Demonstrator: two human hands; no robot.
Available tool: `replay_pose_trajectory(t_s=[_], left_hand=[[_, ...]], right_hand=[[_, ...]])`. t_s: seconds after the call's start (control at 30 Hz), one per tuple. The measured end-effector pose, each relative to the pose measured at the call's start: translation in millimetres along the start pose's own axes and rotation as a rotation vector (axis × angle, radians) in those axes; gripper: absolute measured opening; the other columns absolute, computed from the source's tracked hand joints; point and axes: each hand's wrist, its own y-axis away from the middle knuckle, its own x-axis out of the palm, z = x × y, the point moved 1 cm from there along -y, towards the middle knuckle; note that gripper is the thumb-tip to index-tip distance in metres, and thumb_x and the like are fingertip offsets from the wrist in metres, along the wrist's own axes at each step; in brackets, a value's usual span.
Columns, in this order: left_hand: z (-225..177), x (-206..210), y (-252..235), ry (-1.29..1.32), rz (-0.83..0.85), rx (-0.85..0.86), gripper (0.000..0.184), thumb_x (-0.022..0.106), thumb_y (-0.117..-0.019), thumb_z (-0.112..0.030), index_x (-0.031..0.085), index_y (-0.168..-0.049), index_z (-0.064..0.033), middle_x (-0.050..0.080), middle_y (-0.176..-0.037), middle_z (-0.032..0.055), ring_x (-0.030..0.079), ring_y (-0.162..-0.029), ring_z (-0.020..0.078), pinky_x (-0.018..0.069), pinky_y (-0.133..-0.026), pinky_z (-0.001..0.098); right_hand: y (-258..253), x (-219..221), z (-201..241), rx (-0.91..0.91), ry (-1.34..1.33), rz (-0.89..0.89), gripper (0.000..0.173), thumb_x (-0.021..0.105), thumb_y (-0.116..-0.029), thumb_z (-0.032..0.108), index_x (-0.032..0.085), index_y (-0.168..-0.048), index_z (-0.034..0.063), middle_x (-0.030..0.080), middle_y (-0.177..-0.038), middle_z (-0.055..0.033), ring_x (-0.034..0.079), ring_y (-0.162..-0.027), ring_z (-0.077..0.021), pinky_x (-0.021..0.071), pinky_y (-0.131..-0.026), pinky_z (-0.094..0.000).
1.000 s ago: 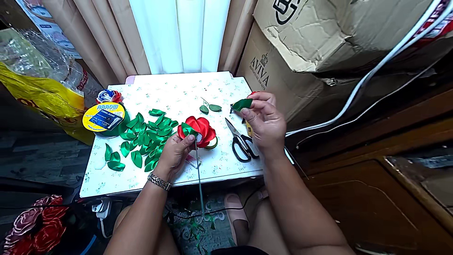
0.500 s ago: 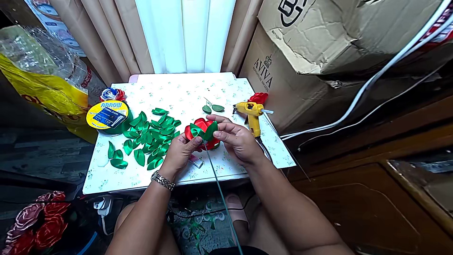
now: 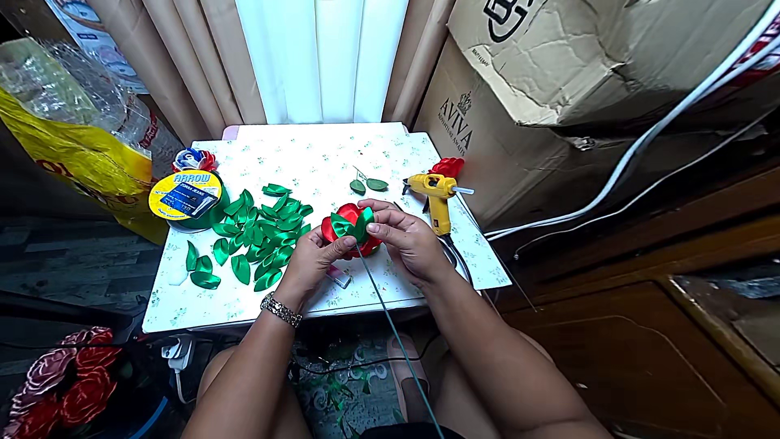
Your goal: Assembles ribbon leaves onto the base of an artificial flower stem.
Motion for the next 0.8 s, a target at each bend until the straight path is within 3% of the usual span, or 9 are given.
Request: replay_pose_trajectory(t_s=[0.13,0.17,0.23,0.27,0.3,0.33,0.43,0.67,0.8], left_hand=[[-0.7,0.3,0.3,-0.001,0.005,0.015,0.015,0.069,-0.0951,-0.007,0.068,-0.110,-0.0078,0.073,-0.094,0.0007,0.070,-0.081,0.0077,0.0599,-0.077,0.0245],[-0.6,0.3,0.3,-0.002,0.005,0.017,0.015,0.069,-0.0956,-0.007,0.067,-0.110,-0.0080,0.073,-0.094,0.0006,0.070,-0.081,0.0079,0.0598,-0.077,0.0247],[-0.8,0.3,0.5,-0.005,0.003,0.024,0.014,0.067,-0.0965,-0.008,0.067,-0.110,-0.0080,0.073,-0.094,0.0006,0.070,-0.082,0.0080,0.0598,-0.078,0.0247],[-0.9,0.3,0.5,-0.006,0.002,0.026,0.013,0.067,-0.0968,-0.008,0.067,-0.110,-0.0080,0.073,-0.094,0.0005,0.070,-0.081,0.0078,0.0597,-0.078,0.0245],[-1.2,0.4,0.5,-0.007,0.000,0.028,0.013,0.067,-0.0969,-0.008,0.066,-0.110,-0.0082,0.073,-0.094,0.0003,0.070,-0.081,0.0073,0.0596,-0.078,0.0240],[-1.5,0.6,0.5,-0.002,-0.004,0.028,0.013,0.067,-0.0968,-0.008,0.067,-0.110,-0.0079,0.073,-0.094,0.0008,0.070,-0.081,0.0073,0.0596,-0.077,0.0239],[-2.8,1.0,1.2,0.007,-0.006,0.028,0.013,0.065,-0.0972,-0.007,0.067,-0.110,-0.0077,0.073,-0.095,0.0011,0.070,-0.081,0.0076,0.0595,-0.077,0.0240],[-6.2,1.2,2.7,0.128,0.017,-0.007,0.011,0.058,-0.1028,-0.013,0.067,-0.108,-0.0088,0.073,-0.097,0.0024,0.071,-0.083,0.0088,0.0604,-0.079,0.0257],[-7.2,0.9,2.0,0.132,0.016,-0.013,0.012,0.057,-0.1017,-0.008,0.067,-0.108,-0.0076,0.073,-0.098,0.0034,0.071,-0.083,0.0101,0.0608,-0.078,0.0270]], right_hand=[[-0.6,2.3,-0.4,-0.004,-0.017,-0.024,0.010,0.064,-0.0932,0.007,0.068,-0.084,0.0095,0.057,-0.139,-0.0029,0.060,-0.116,-0.0113,0.0557,-0.088,-0.0283],[-0.8,2.3,-1.4,-0.025,-0.012,-0.033,0.006,0.064,-0.0927,0.006,0.067,-0.092,0.0112,0.056,-0.139,-0.0020,0.061,-0.113,-0.0105,0.0560,-0.086,-0.0271],[-1.7,0.2,-4.9,-0.137,0.074,-0.033,0.030,0.066,-0.0890,0.007,0.060,-0.118,0.0151,0.055,-0.140,-0.0001,0.061,-0.110,-0.0079,0.0549,-0.083,-0.0238],[-2.9,-2.4,-6.3,-0.242,0.148,-0.007,0.039,0.067,-0.0888,0.009,0.056,-0.126,0.0124,0.052,-0.145,-0.0017,0.058,-0.118,-0.0085,0.0524,-0.087,-0.0236],[-4.4,-4.8,-6.7,-0.362,0.230,0.018,0.038,0.068,-0.0892,0.012,0.058,-0.126,0.0074,0.048,-0.149,-0.0062,0.053,-0.127,-0.0114,0.0495,-0.093,-0.0253],[-5.5,-6.0,-5.3,-0.463,0.319,0.028,0.029,0.068,-0.0900,0.014,0.065,-0.118,0.0051,0.046,-0.150,-0.0108,0.049,-0.133,-0.0158,0.0480,-0.100,-0.0287],[-6.6,-6.4,1.8,-0.622,0.538,0.042,0.011,0.070,-0.0895,0.011,0.080,-0.094,0.0104,0.050,-0.147,-0.0201,0.042,-0.140,-0.0289,0.0408,-0.111,-0.0406],[-8.4,-9.1,2.4,-0.694,0.684,0.022,0.011,0.071,-0.0898,0.012,0.080,-0.094,0.0098,0.055,-0.142,-0.0215,0.044,-0.138,-0.0335,0.0369,-0.114,-0.0451],[-9.1,-11.4,3.6,-0.717,0.704,0.001,0.009,0.072,-0.0889,0.011,0.080,-0.092,0.0080,0.056,-0.140,-0.0226,0.045,-0.137,-0.0334,0.0369,-0.114,-0.0426]])
